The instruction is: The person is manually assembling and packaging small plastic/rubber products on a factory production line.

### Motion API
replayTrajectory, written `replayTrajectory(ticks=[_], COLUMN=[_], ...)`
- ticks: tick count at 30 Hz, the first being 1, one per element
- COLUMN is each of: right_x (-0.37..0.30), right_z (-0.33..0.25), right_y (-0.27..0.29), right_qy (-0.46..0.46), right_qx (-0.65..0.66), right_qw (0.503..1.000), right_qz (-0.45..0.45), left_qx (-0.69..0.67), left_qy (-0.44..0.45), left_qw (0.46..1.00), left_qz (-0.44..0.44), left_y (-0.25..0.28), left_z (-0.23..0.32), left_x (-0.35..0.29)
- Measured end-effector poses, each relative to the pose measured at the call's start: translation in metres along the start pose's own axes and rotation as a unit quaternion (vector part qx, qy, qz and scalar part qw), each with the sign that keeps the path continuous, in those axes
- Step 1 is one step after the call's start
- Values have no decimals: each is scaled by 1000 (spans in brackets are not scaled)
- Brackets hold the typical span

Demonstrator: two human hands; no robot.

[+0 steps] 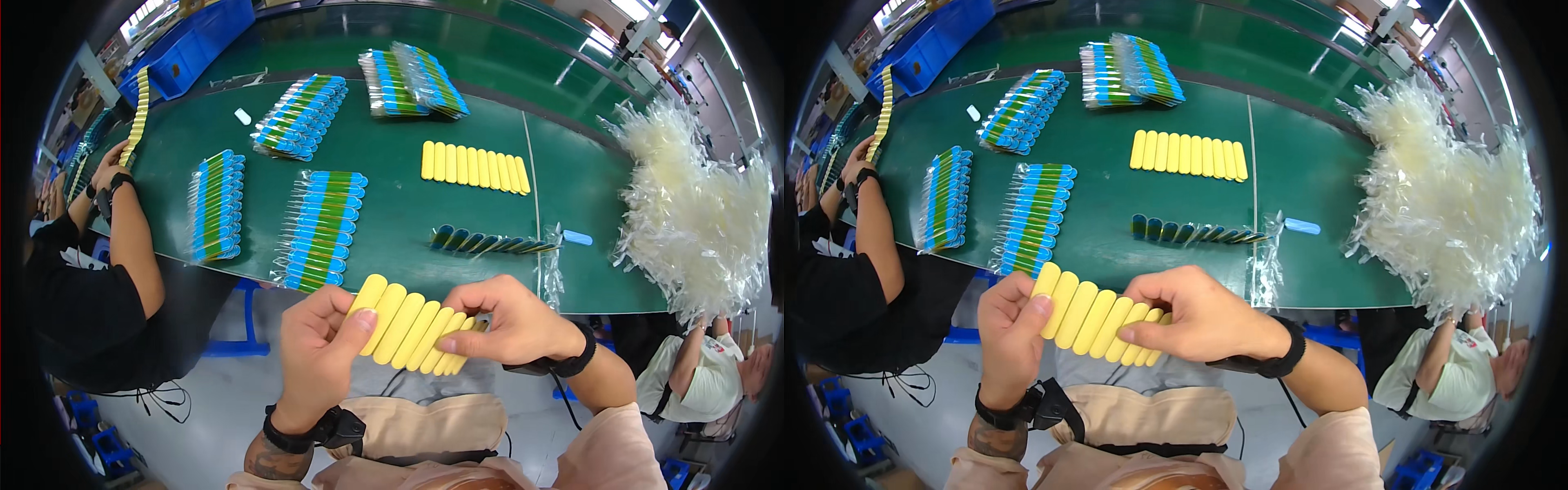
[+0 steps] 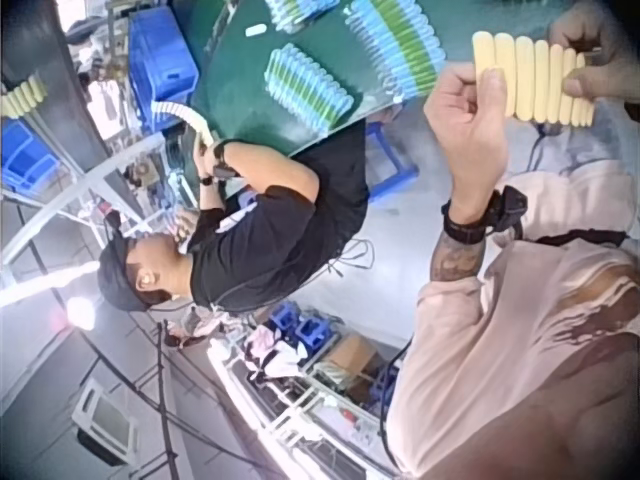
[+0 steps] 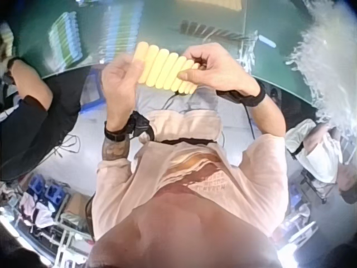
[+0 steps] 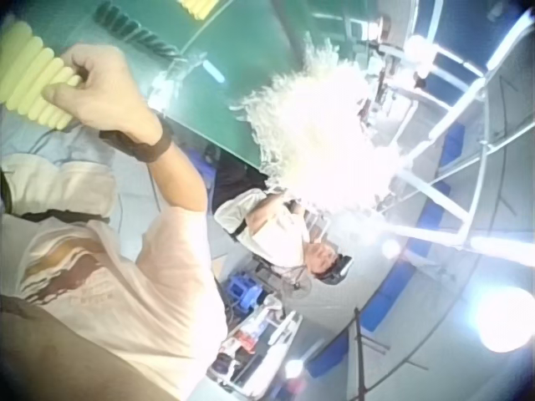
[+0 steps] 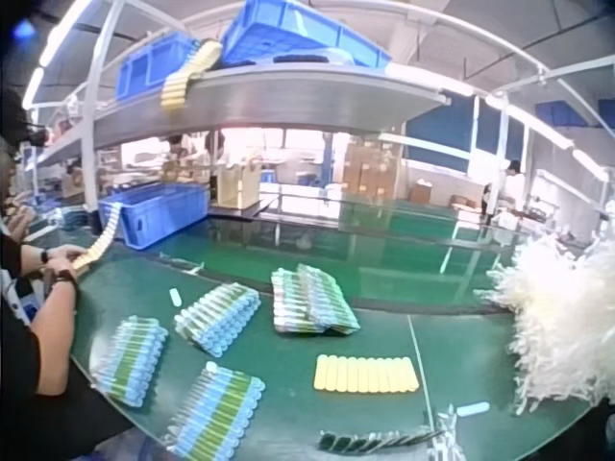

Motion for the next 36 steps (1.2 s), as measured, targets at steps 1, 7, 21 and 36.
replayTrajectory(ticks=[1,7,21,36], right_x=[-1,4,-2,-2], right_z=[3,2,-27,-37], right_y=[1,7,-21,-30], right_qy=[-12,7,264,346], right_qx=[27,-12,-138,-171], right_qw=[1000,1000,940,897], right_qz=[-7,16,166,215], left_qx=[13,37,298,267], left_qy=[13,143,-181,-225], left_qw=[1000,986,937,933], left_qz=[-5,-80,35,84], left_y=[0,-14,-41,-34], left_z=[-1,-14,5,6], left_x=[1,-7,-32,-37])
Point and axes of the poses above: each hand's wrist, its own x-axis towards the middle knuckle, its own y-axis out of the back of the hand, z = x × y, the point moved 7 cm from there along x, towards the middle knuckle, and after that the axes turned 9 degrees about y, right-handed, at the moved point
